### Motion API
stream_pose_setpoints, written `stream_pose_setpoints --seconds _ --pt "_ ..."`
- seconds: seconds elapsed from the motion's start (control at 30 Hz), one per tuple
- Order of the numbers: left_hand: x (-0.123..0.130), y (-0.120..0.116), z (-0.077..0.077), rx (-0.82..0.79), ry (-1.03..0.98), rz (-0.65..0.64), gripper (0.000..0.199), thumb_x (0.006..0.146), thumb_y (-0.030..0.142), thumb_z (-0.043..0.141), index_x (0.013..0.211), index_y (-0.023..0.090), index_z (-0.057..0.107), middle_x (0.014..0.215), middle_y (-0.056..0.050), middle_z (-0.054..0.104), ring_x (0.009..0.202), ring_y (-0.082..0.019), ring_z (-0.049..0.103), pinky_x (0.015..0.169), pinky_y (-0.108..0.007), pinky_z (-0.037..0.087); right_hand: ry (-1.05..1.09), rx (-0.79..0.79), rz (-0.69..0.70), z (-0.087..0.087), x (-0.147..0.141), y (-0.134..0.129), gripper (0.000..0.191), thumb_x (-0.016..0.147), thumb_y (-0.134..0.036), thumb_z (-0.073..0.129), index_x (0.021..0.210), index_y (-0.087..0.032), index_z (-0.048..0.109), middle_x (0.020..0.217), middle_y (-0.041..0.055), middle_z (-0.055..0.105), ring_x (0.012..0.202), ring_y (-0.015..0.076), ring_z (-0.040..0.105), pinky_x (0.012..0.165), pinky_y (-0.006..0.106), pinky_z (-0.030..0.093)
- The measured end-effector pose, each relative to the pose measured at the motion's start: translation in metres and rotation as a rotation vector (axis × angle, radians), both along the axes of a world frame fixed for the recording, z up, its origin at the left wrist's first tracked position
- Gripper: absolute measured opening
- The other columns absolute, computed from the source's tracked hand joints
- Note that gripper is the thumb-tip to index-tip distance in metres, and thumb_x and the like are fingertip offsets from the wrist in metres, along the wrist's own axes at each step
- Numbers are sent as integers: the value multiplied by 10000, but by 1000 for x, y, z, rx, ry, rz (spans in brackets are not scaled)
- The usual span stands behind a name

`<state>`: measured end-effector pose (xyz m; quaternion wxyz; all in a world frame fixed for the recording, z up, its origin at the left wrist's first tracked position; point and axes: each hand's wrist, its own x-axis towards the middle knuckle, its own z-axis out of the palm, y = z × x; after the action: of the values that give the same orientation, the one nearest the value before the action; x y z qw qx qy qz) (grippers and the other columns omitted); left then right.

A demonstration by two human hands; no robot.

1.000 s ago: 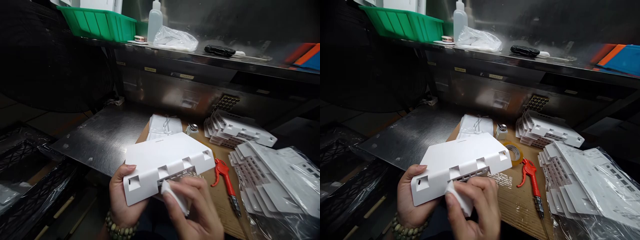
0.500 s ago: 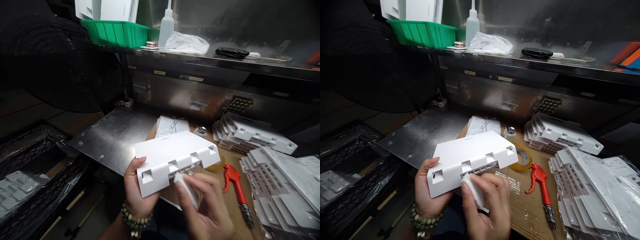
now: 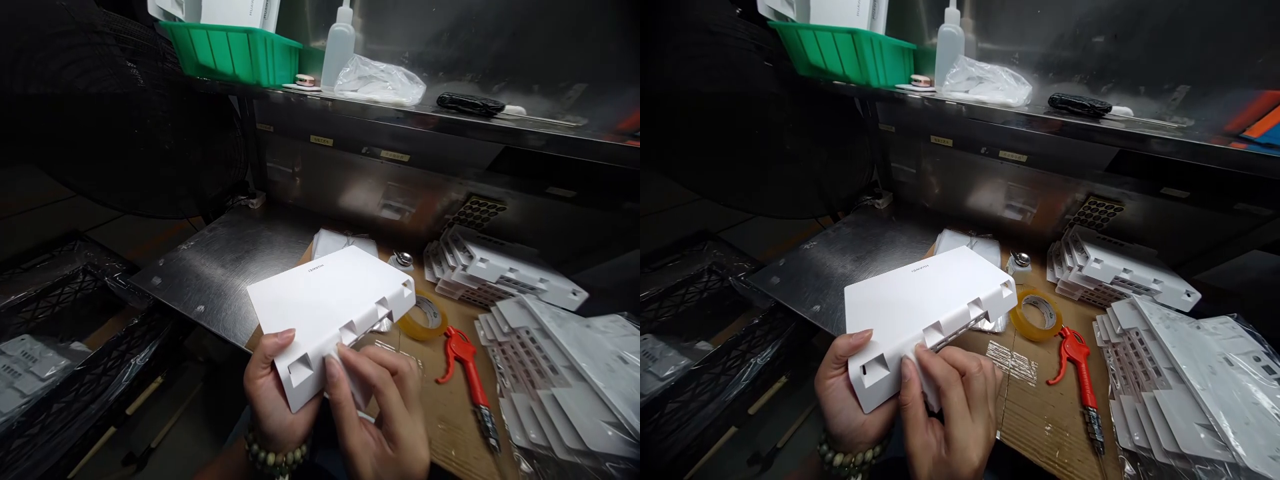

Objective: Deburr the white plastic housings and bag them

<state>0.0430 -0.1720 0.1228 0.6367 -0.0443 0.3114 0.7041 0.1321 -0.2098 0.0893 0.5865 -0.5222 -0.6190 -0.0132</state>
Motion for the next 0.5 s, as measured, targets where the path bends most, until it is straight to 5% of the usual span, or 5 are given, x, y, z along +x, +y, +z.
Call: stream_pose_setpoints --seconds 0.3,0.5 --pt "2 0 5 -102 -81 -7 489 675 154 657 1157 169 734 790 -60 786 720 -296 764 824 -450 664 -7 -22 -24 -5 13 4 190 899 -179 777 1082 -219 744 981 33 658 901 182 628 806 337 498" --pt "3 -1 -5 -7 -163 -152 440 722 203 640 1148 155 740 908 -90 800 928 -352 778 874 -443 650 78 -58 79 7 -12 -8 171 897 -143 759 1043 -232 753 937 25 650 882 180 610 787 328 479"
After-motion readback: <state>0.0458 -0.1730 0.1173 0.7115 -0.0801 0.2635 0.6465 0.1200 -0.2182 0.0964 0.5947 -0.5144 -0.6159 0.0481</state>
